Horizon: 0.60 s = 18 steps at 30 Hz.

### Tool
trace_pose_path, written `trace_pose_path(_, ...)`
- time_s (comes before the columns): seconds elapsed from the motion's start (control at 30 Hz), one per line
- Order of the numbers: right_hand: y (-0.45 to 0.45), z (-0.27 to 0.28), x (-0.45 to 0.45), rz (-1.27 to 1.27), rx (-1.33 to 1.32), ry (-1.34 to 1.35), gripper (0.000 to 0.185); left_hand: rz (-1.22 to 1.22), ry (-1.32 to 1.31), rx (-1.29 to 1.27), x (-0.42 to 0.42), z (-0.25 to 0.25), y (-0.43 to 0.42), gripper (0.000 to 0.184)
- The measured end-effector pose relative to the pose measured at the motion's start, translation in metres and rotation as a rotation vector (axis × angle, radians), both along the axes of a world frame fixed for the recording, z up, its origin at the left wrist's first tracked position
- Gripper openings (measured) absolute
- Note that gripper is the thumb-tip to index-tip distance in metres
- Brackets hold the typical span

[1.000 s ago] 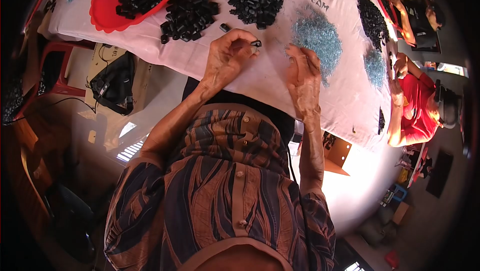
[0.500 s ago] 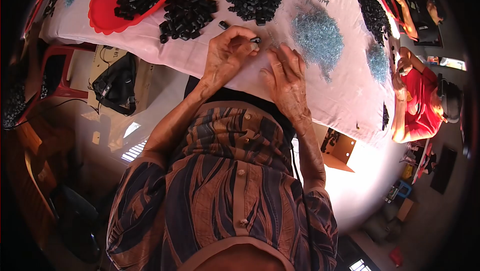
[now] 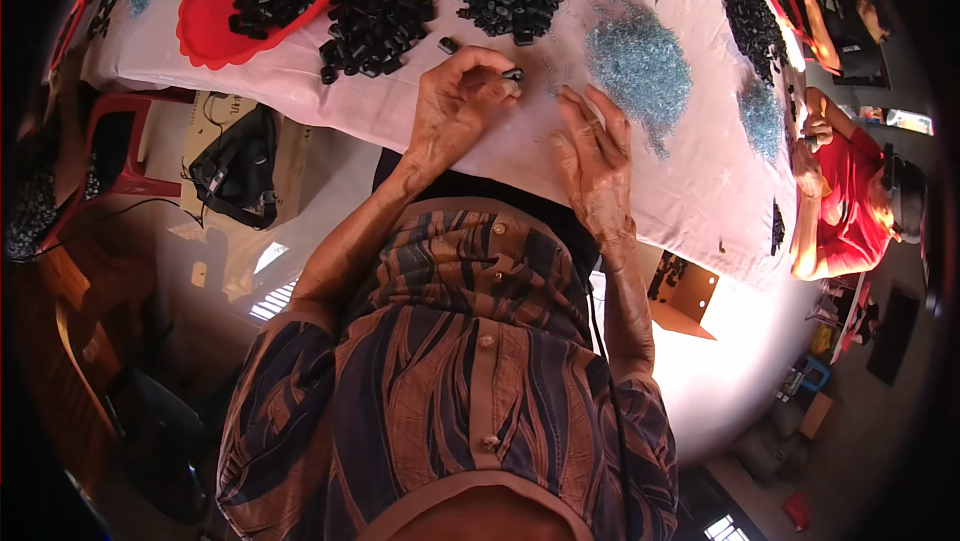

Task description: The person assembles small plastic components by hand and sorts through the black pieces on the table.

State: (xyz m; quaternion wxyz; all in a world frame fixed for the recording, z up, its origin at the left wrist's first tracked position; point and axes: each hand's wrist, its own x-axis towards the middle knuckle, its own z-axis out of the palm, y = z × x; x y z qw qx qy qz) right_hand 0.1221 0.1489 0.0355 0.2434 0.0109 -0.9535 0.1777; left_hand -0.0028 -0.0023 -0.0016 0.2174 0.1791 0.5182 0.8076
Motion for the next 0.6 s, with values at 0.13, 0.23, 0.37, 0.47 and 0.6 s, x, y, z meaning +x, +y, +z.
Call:
trace_pose_path(0.13,-0.007,-0.004,-0.004,0.041,0.073,-0.083,0.043,0.0,-0.01,-0.01,0.0,0.0,0.001,0.023)
trace_pose_path(0.23,-0.006,-0.004,0.004,0.092,0.131,-0.091,0.045,-0.002,-0.025,-0.052,0.001,0.005,-0.001,0.021)
trace_pose_path(0.37,-0.009,-0.002,0.012,0.098,0.134,-0.109,0.045,-0.002,0.038,-0.032,0.001,-0.001,0.001,0.021)
trace_pose_path(0.47,-0.004,-0.005,0.012,0.144,0.072,-0.028,0.043,0.008,0.022,-0.02,-0.001,0.0,0.001,0.021)
trace_pose_path(0.6,-0.001,-0.005,0.015,0.047,-0.029,-0.007,0.043,0.006,0.003,-0.008,0.001,0.001,0.0,0.021)
